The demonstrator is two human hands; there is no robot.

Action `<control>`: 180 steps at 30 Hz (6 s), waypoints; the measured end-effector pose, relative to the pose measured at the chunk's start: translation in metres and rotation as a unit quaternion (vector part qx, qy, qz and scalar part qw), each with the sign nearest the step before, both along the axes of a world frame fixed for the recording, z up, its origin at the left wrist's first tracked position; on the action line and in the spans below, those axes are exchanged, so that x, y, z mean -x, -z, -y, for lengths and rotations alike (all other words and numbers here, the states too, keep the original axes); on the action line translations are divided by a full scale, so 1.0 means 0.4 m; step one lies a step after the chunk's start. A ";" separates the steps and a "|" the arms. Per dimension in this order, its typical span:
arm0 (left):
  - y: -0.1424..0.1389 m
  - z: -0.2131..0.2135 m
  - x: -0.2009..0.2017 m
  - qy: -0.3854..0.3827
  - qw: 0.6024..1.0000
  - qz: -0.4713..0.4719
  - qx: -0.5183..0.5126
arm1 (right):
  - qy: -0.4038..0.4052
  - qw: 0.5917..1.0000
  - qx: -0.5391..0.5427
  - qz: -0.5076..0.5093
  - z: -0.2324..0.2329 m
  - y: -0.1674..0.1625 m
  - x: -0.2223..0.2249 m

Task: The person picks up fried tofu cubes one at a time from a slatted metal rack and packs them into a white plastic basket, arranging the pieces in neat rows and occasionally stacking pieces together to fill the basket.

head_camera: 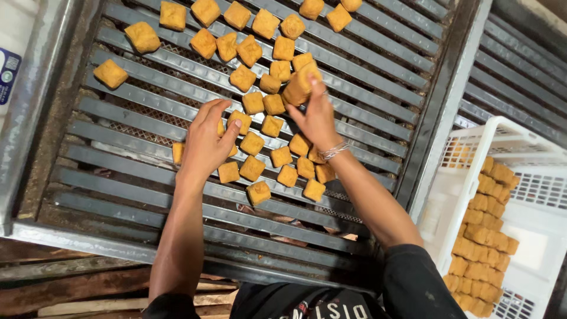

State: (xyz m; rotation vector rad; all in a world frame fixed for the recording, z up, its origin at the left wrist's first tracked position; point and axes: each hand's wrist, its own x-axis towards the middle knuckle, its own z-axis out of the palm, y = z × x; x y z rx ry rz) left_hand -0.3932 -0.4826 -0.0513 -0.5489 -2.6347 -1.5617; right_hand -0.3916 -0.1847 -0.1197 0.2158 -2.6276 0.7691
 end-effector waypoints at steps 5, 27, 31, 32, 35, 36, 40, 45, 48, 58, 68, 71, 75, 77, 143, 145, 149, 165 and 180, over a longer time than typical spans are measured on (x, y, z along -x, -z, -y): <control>-0.007 -0.014 -0.003 0.003 1.000 0.000 -0.005 | -0.054 0.996 -0.055 -0.044 0.044 -0.047 0.005; -0.036 -0.246 -0.189 -0.004 0.992 -0.074 -0.099 | -0.148 0.836 0.483 0.212 -0.092 -0.321 -0.291; -0.076 -0.366 -0.299 0.046 0.965 0.129 -0.225 | -0.189 0.838 0.456 0.233 -0.129 -0.337 -0.362; -0.081 -0.385 -0.314 0.050 0.954 0.161 -0.248 | -0.200 0.844 0.442 0.228 -0.143 -0.344 -0.380; -0.088 -0.431 -0.343 0.129 0.927 0.170 -0.310 | -0.193 0.835 0.446 0.259 -0.188 -0.367 -0.441; -0.091 -0.455 -0.350 0.137 0.908 0.180 -0.351 | -0.195 0.831 0.448 0.265 -0.201 -0.374 -0.462; -0.121 -0.536 -0.377 0.165 0.878 0.216 -0.393 | -0.183 0.814 0.465 0.297 -0.251 -0.393 -0.550; -0.166 -0.416 -0.304 0.064 0.919 0.055 -0.386 | -0.128 0.946 0.252 0.156 -0.321 -0.419 -0.584; -0.135 -0.307 -0.281 -0.050 0.905 0.095 -0.411 | -0.089 0.953 0.231 0.175 -0.303 -0.400 -0.524; 0.060 -0.112 -0.680 -0.132 0.989 -0.060 0.030 | -0.194 0.979 0.064 0.019 -0.054 -0.163 -0.207; 0.125 -0.119 -0.754 -0.188 0.966 -0.159 0.074 | -0.220 0.967 0.067 0.112 -0.020 -0.072 -0.207; 0.145 -0.099 -0.766 -0.187 0.965 -0.148 0.110 | -0.249 0.956 -0.067 -0.141 0.007 -0.101 -0.201; 0.134 -0.080 -0.757 -0.160 0.975 -0.094 0.122 | -0.139 0.978 0.151 -0.039 0.000 -0.176 -0.223; 0.115 -0.095 -0.749 -0.148 0.988 -0.029 0.024 | -0.187 0.969 0.153 0.053 -0.057 -0.211 -0.263; -0.100 -0.439 -0.447 0.275 0.949 -0.069 -0.136 | -0.181 0.949 -0.180 0.187 -0.088 -0.313 -0.326; -0.060 -0.332 -0.383 0.183 0.972 -0.083 -0.118 | -0.144 0.925 -0.245 0.253 -0.013 -0.229 -0.312; 0.022 -0.140 -0.257 0.015 0.978 0.054 -0.200 | -0.149 0.946 -0.217 0.188 0.019 -0.174 -0.292; 0.120 -0.023 -0.149 -0.100 0.934 0.097 -0.330 | -0.171 0.977 -0.024 0.124 0.030 -0.183 -0.251; 0.115 0.028 -0.148 -0.155 0.912 0.053 -0.376 | -0.102 0.989 0.012 0.103 0.188 -0.101 -0.261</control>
